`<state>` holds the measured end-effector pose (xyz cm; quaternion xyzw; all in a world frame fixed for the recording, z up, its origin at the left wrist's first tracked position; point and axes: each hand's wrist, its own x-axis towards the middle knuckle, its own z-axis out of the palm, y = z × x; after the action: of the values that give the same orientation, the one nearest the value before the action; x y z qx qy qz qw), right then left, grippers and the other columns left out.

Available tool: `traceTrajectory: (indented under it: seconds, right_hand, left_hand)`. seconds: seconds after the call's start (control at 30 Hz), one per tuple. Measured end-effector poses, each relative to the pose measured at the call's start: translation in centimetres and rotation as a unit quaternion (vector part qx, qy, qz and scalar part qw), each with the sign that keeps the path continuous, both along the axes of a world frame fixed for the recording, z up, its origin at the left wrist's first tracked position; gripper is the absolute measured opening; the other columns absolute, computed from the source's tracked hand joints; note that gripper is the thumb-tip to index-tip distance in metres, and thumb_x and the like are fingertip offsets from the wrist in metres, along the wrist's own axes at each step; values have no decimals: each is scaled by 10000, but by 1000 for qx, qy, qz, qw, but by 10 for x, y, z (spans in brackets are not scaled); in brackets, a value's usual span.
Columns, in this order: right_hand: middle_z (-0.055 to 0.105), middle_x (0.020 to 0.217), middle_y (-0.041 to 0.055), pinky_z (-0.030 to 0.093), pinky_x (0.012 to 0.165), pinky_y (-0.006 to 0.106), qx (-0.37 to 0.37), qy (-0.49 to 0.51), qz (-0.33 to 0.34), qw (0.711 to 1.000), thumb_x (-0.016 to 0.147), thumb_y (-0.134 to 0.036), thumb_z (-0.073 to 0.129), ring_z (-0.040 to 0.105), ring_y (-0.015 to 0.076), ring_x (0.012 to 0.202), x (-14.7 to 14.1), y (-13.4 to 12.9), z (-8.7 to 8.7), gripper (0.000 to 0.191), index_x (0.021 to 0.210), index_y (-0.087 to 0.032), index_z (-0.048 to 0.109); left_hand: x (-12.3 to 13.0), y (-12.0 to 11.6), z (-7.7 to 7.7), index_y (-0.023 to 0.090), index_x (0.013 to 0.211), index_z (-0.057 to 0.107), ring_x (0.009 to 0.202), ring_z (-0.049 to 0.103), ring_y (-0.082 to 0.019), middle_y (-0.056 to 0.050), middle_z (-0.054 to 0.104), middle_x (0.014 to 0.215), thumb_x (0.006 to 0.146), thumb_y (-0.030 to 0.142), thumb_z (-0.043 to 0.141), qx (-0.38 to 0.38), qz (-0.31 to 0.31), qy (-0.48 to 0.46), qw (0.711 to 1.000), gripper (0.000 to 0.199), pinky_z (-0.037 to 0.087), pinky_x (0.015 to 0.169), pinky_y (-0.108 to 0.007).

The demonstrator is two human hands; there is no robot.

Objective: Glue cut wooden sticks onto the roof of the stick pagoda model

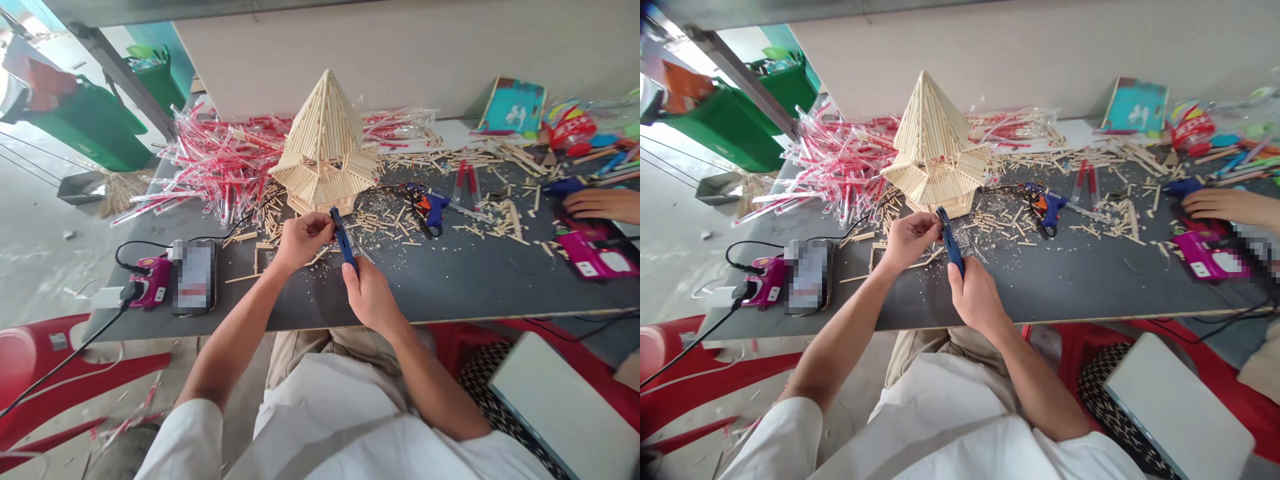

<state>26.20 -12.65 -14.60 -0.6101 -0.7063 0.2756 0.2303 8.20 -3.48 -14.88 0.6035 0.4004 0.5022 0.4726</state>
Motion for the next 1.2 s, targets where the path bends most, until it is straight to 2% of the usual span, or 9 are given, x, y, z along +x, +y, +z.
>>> traceTrajectory:
  seconds: [0.37,0.63,0.8,0.9,1.0,1.1,1.2]
  right_hand:
    - [697,937,160,412,719,367,42,-75,-1,996,1083,-464,235,681,292,844,-3,2,-1,452,996,-162,560]
    - [714,792,141,329,619,371,76,-101,-18,992,1098,-423,222,675,280,669,-8,4,-14,455,944,-168,566]
    - [722,784,132,297,595,361,76,-114,-21,990,1100,-434,265,665,258,638,-11,3,-12,431,941,-174,570]
    - [728,817,130,302,601,358,61,-124,-28,990,1101,-451,276,674,257,676,-5,0,-6,434,936,-180,571]
    - [723,867,129,321,613,362,54,-157,-39,985,1096,-492,299,676,268,717,8,-2,-1,440,953,-180,575]
    - [695,901,147,384,663,378,79,-222,-49,971,1084,-536,325,674,302,807,25,-4,0,469,978,-159,583]
    - [670,947,179,447,768,424,120,-287,-50,949,1046,-576,415,643,358,944,36,-6,-1,483,1032,-130,599]
  left_hand:
    - [5,-1,-3,155,922,703,664,723,-122,-6,725,760,894,325,717,-1,20,-10,1000,172,632,682,-241]
    - [5,-1,-5,161,922,698,716,744,-148,-20,733,794,897,352,719,-5,20,7,1000,193,655,734,-289]
    - [2,-4,-1,173,917,684,686,738,-141,-12,722,762,915,354,698,1,32,41,999,182,658,709,-281]
    - [-1,-6,3,173,949,651,704,739,-146,-25,724,785,930,376,690,-4,20,28,999,207,659,660,-276]
    - [-4,-8,7,172,980,618,766,746,-152,-77,746,936,947,394,678,-3,11,15,1000,232,652,607,-262]
    - [-4,-8,9,180,986,581,811,749,-143,-92,699,1063,958,357,669,4,-12,-1,1000,200,666,627,-269]
    - [-3,-8,9,188,956,539,811,740,-135,-75,628,1074,959,320,663,11,-42,-30,999,181,680,633,-290]
